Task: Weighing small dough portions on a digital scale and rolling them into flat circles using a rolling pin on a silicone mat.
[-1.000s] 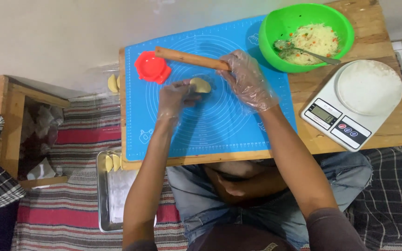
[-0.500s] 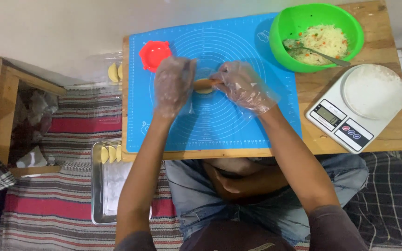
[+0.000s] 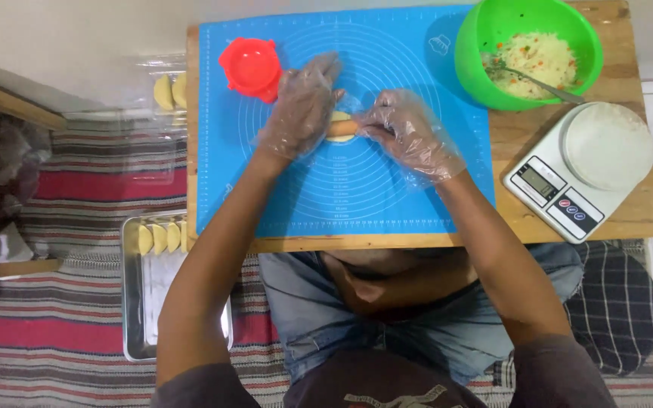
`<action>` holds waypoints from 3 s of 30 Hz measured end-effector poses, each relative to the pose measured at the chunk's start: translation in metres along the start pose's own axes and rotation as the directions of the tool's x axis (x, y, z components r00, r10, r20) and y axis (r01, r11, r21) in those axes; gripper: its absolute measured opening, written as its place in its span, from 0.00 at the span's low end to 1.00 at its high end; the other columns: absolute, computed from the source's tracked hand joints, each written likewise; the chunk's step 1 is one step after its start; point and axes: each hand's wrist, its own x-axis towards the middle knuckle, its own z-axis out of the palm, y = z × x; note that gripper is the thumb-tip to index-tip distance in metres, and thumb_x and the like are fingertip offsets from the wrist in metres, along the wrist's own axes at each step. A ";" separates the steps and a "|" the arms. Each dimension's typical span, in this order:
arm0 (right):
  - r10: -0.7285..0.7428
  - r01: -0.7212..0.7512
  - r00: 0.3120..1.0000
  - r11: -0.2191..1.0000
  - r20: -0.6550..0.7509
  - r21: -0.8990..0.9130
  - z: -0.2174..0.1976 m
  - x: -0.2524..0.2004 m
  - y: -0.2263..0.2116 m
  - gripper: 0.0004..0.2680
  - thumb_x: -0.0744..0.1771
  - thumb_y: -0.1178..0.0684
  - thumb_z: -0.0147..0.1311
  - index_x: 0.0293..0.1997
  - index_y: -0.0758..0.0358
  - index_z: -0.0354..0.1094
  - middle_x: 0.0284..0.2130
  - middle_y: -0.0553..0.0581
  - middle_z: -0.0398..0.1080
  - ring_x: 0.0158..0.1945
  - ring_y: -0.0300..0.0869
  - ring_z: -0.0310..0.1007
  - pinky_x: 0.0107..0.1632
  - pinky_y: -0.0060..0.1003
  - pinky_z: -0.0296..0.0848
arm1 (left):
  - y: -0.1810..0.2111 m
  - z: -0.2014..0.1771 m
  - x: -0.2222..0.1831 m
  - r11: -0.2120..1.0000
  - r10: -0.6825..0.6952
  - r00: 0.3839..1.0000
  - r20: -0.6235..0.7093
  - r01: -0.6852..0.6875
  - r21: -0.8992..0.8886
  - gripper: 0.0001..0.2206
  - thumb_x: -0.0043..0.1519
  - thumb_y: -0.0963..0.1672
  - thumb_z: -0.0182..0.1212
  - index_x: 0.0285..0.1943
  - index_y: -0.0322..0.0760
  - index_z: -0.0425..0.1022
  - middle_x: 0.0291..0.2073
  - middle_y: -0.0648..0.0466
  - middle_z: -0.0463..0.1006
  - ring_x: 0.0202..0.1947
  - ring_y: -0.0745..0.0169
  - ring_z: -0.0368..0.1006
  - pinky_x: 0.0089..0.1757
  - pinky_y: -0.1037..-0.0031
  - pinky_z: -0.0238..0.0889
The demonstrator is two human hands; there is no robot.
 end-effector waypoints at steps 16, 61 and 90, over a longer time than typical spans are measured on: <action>-0.024 0.017 0.972 0.999 -0.233 -0.032 0.011 -0.027 -0.048 0.03 0.67 0.58 0.67 0.40 0.63 0.78 0.35 0.55 0.72 0.38 0.45 0.66 0.43 0.44 0.62 | 0.044 -0.009 -0.025 0.973 -0.215 0.943 0.254 0.184 0.142 0.28 0.76 0.50 0.26 0.82 0.30 0.44 0.79 0.37 0.39 0.78 0.34 0.28 0.71 0.44 0.24; 0.708 -0.639 0.706 0.627 -0.016 -0.445 0.029 0.079 0.004 0.16 0.72 0.39 0.41 0.61 0.58 0.63 0.59 0.65 0.58 0.62 0.59 0.55 0.61 0.67 0.52 | -0.010 0.013 0.021 0.890 -0.289 0.957 -0.007 0.271 0.366 0.33 0.76 0.58 0.30 0.76 0.31 0.64 0.74 0.39 0.59 0.73 0.26 0.43 0.66 0.32 0.29; -0.006 0.017 1.000 0.902 0.027 -0.432 -0.003 0.046 0.029 0.06 0.70 0.43 0.63 0.42 0.48 0.82 0.35 0.55 0.75 0.33 0.41 0.72 0.31 0.37 0.71 | -0.004 0.020 -0.032 0.912 0.045 0.897 -0.439 0.142 0.385 0.11 0.67 0.46 0.62 0.32 0.41 0.69 0.23 0.53 0.67 0.22 0.59 0.63 0.25 0.66 0.58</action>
